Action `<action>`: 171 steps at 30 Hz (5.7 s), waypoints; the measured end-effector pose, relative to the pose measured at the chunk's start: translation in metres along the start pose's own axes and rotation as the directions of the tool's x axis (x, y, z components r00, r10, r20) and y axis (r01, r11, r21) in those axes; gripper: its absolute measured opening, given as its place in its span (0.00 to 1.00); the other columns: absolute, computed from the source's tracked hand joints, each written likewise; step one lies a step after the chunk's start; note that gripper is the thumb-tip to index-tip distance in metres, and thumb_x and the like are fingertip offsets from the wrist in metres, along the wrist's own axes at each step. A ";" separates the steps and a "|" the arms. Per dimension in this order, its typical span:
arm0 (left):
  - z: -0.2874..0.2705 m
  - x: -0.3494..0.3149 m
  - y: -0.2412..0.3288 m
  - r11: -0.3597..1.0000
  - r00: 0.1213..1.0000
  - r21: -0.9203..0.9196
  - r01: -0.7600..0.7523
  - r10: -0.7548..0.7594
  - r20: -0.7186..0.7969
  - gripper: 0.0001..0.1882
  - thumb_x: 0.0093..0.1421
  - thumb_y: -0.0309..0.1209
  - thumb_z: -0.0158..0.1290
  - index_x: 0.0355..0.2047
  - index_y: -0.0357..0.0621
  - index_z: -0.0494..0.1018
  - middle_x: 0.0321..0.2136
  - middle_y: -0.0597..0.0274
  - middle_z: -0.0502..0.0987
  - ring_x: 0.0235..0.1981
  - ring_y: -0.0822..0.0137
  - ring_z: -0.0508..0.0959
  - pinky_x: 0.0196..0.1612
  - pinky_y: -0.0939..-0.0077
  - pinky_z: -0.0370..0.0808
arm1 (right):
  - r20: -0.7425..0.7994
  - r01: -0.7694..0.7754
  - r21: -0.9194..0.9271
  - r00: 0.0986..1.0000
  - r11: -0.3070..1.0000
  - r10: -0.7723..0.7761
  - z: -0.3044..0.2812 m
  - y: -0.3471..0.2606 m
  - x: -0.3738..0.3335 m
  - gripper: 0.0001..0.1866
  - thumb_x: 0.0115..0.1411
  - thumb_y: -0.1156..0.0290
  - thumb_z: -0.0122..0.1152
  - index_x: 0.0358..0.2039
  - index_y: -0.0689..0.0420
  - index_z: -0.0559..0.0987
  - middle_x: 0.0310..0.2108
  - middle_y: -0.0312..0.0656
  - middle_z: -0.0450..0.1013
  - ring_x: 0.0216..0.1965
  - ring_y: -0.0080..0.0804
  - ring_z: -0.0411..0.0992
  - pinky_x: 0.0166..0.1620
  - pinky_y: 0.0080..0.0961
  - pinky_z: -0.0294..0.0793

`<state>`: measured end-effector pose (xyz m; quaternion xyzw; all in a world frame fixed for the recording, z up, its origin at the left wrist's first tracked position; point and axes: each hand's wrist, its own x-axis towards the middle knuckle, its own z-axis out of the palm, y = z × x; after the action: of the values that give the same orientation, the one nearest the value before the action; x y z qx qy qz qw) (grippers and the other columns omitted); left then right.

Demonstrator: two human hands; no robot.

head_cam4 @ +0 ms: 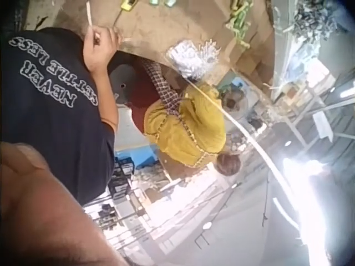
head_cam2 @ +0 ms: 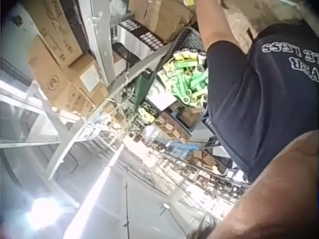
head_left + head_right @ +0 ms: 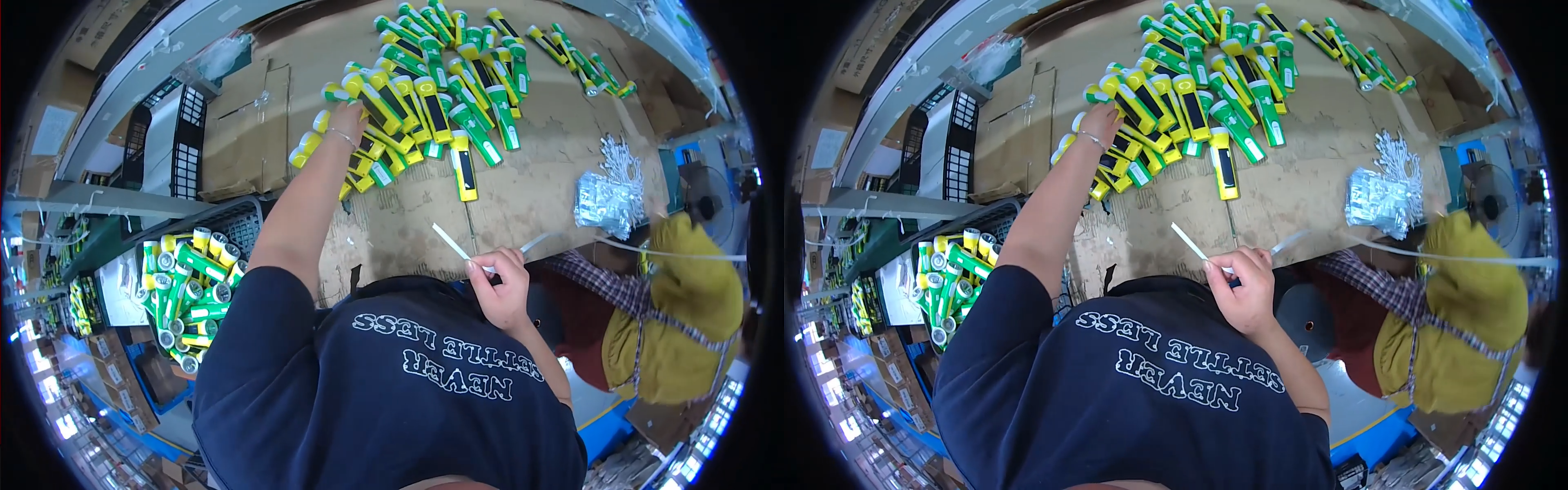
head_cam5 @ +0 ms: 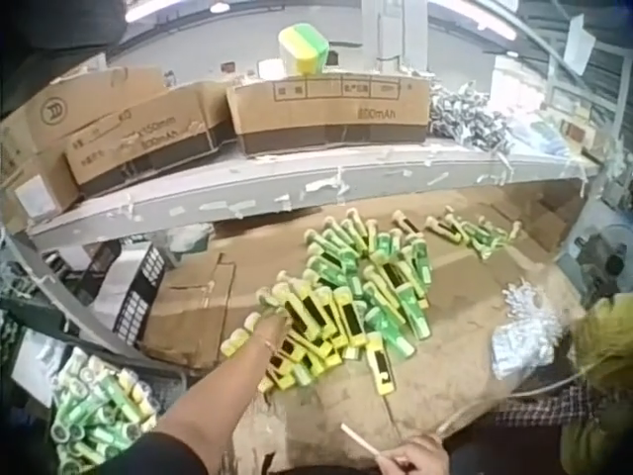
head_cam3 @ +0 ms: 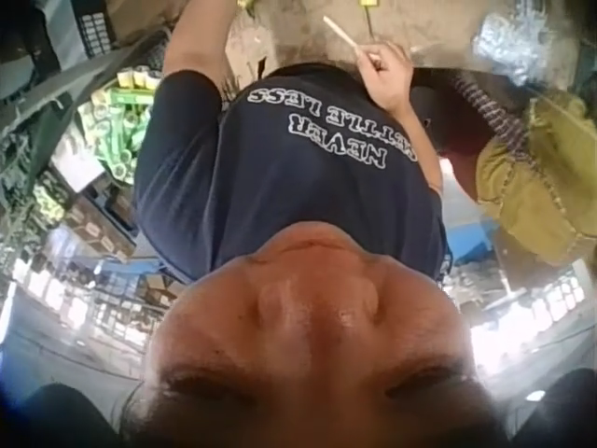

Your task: Applying small white adhesive labels to the green bodies of plastic flashlights on an industrial assembly line.

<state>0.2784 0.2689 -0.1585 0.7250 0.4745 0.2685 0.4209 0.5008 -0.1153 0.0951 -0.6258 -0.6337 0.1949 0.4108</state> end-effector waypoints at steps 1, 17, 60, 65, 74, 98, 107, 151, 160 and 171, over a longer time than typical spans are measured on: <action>-0.004 -0.015 -0.005 0.964 0.997 -0.263 -0.046 0.030 -0.066 0.13 0.60 0.27 0.42 0.46 0.43 0.61 0.48 0.56 0.66 0.52 0.58 0.66 0.52 0.64 0.64 | 0.015 -0.024 0.022 1.000 0.999 0.023 0.002 0.000 0.002 0.05 0.46 0.76 0.63 0.21 0.54 0.75 0.16 0.32 0.65 0.17 0.26 0.63 0.33 0.25 0.58; -0.209 -0.423 0.034 0.284 0.602 0.620 0.731 -0.696 -0.391 0.27 0.44 0.21 0.51 0.46 0.58 0.70 0.45 0.55 0.67 0.50 0.55 0.67 0.50 0.66 0.67 | 0.498 -0.026 0.185 0.864 0.982 -0.071 0.098 -0.029 0.026 0.04 0.48 0.74 0.63 0.22 0.56 0.76 0.18 0.37 0.68 0.24 0.32 0.64 0.31 0.24 0.62; -0.094 -0.311 0.200 0.706 0.958 -0.678 0.202 -0.285 -0.012 0.42 0.49 0.24 0.58 0.61 0.42 0.46 0.40 0.56 0.69 0.33 0.71 0.74 0.33 0.78 0.74 | 0.503 -0.213 0.447 0.863 0.869 -0.047 0.128 -0.062 0.070 0.04 0.53 0.76 0.58 0.28 0.62 0.74 0.34 0.38 0.67 0.36 0.22 0.65 0.40 0.16 0.62; -0.099 -0.316 0.204 0.761 0.970 -0.618 0.201 -0.242 0.017 0.37 0.52 0.25 0.55 0.60 0.43 0.50 0.41 0.61 0.69 0.35 0.73 0.73 0.35 0.80 0.73 | 0.489 -0.194 0.455 0.870 0.869 -0.061 0.126 -0.059 0.069 0.04 0.53 0.76 0.59 0.28 0.63 0.74 0.33 0.37 0.67 0.34 0.21 0.64 0.38 0.16 0.62; -0.096 -0.322 0.211 0.561 0.943 -0.791 0.244 -0.327 0.059 0.26 0.63 0.37 0.40 0.60 0.45 0.52 0.43 0.59 0.69 0.36 0.67 0.75 0.34 0.74 0.74 | 0.481 -0.198 0.453 0.876 0.869 -0.050 0.132 -0.057 0.071 0.06 0.52 0.73 0.61 0.27 0.62 0.75 0.29 0.37 0.67 0.31 0.22 0.66 0.36 0.18 0.65; -0.035 -0.202 0.150 0.351 0.796 -0.833 0.428 -0.583 0.163 0.19 0.62 0.46 0.42 0.39 0.41 0.65 0.26 0.52 0.74 0.23 0.62 0.76 0.25 0.69 0.75 | 0.251 0.429 0.006 0.874 0.903 -0.417 0.073 -0.044 0.041 0.06 0.43 0.75 0.64 0.23 0.53 0.76 0.22 0.32 0.68 0.24 0.29 0.66 0.37 0.30 0.59; 0.057 0.019 0.169 0.601 0.852 -0.711 0.365 -0.524 -0.005 0.23 0.47 0.25 0.59 0.43 0.32 0.65 0.38 0.49 0.73 0.34 0.55 0.76 0.34 0.60 0.75 | 0.058 0.200 -0.021 0.978 0.980 -0.199 0.037 -0.022 0.014 0.05 0.44 0.75 0.64 0.22 0.53 0.76 0.21 0.33 0.69 0.25 0.28 0.68 0.35 0.26 0.61; -0.113 -0.342 0.173 0.265 0.920 -0.956 0.126 -0.392 0.012 0.27 0.52 0.24 0.55 0.50 0.43 0.56 0.34 0.58 0.70 0.35 0.65 0.75 0.34 0.69 0.76 | 0.572 -0.263 0.559 0.809 0.787 -0.136 0.163 -0.084 0.066 0.04 0.53 0.75 0.60 0.29 0.61 0.76 0.27 0.35 0.70 0.28 0.18 0.65 0.33 0.15 0.64; -0.086 -0.317 0.207 0.871 0.972 -0.489 0.052 -0.157 -0.177 0.36 0.48 0.29 0.59 0.56 0.39 0.55 0.45 0.59 0.69 0.45 0.70 0.70 0.48 0.75 0.67 | 0.617 -0.424 0.489 0.786 0.762 0.041 0.144 -0.075 0.070 0.07 0.55 0.72 0.59 0.31 0.62 0.75 0.26 0.34 0.72 0.29 0.14 0.66 0.32 0.13 0.65; -0.075 -0.315 0.200 0.700 0.988 -0.713 0.041 -0.135 -0.075 0.27 0.65 0.41 0.34 0.60 0.42 0.47 0.47 0.58 0.66 0.40 0.69 0.71 0.45 0.73 0.70 | 0.592 -0.400 0.541 0.806 0.740 0.003 0.137 -0.073 0.072 0.05 0.56 0.74 0.58 0.31 0.62 0.75 0.25 0.30 0.70 0.26 0.11 0.63 0.29 0.09 0.62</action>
<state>0.1842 -0.0320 0.0556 0.4663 0.3938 0.4531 0.6497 0.3589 -0.0199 0.0903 -0.4298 -0.5430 0.6179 0.3724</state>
